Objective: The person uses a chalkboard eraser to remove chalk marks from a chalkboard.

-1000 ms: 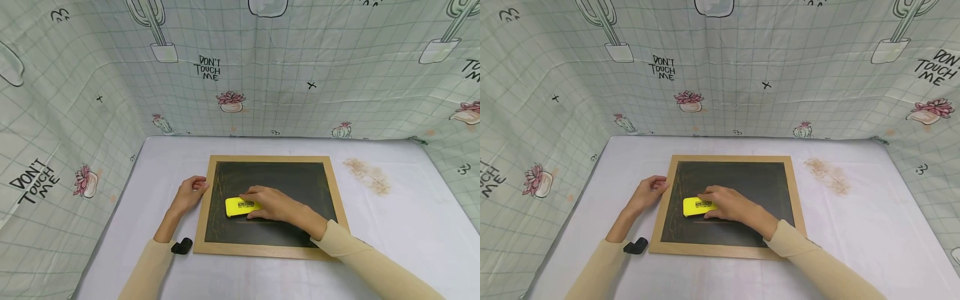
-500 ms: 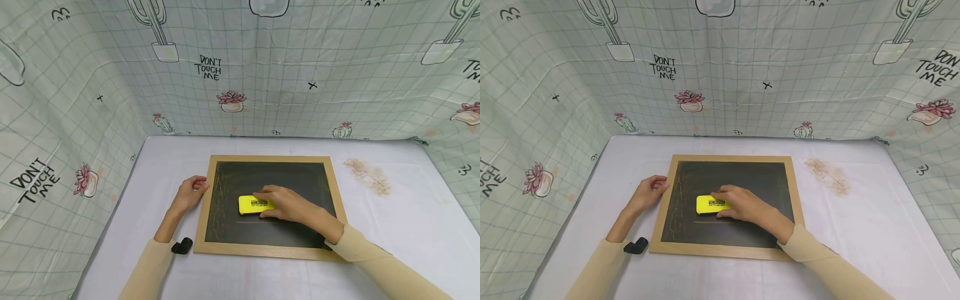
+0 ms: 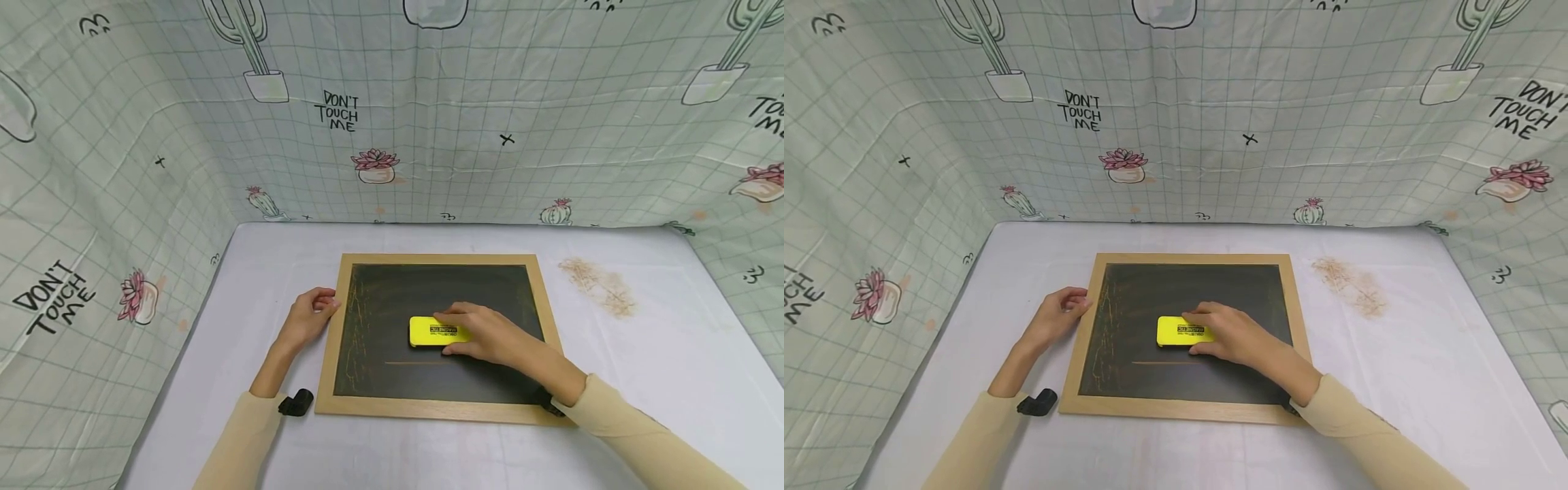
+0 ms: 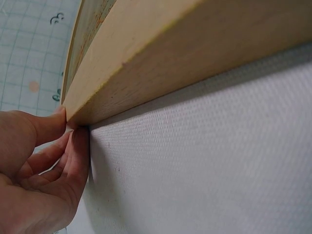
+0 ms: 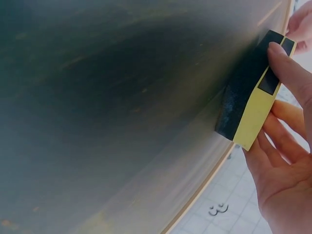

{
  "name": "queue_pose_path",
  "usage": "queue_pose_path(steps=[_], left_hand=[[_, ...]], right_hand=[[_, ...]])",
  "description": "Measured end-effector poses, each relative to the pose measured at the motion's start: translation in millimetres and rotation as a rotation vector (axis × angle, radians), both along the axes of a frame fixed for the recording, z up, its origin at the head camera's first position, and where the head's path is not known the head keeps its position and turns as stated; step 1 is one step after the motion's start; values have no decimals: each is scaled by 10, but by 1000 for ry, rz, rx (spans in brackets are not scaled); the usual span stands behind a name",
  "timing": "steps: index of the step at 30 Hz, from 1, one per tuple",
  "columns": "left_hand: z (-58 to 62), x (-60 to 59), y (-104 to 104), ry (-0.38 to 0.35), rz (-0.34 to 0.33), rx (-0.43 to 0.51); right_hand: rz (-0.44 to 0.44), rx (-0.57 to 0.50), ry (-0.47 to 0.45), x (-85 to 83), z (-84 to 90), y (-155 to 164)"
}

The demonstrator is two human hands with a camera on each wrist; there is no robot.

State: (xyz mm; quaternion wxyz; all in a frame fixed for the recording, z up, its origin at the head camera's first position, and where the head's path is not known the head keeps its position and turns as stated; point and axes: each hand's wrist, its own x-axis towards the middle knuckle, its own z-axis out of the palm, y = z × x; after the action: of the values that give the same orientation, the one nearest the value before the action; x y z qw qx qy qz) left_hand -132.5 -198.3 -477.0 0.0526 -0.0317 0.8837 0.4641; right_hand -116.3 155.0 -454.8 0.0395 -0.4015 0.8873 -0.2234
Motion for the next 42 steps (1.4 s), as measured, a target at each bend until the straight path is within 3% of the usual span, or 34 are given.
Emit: queue_pose_path(steps=[22, 42], left_hand=[[4, 0, -5, 0, -6, -7], [-3, 9, -11, 8, -14, 8]], right_hand=[[-101, -19, 20, 160, 10, 446], [-104, -71, 47, 232, -19, 633]])
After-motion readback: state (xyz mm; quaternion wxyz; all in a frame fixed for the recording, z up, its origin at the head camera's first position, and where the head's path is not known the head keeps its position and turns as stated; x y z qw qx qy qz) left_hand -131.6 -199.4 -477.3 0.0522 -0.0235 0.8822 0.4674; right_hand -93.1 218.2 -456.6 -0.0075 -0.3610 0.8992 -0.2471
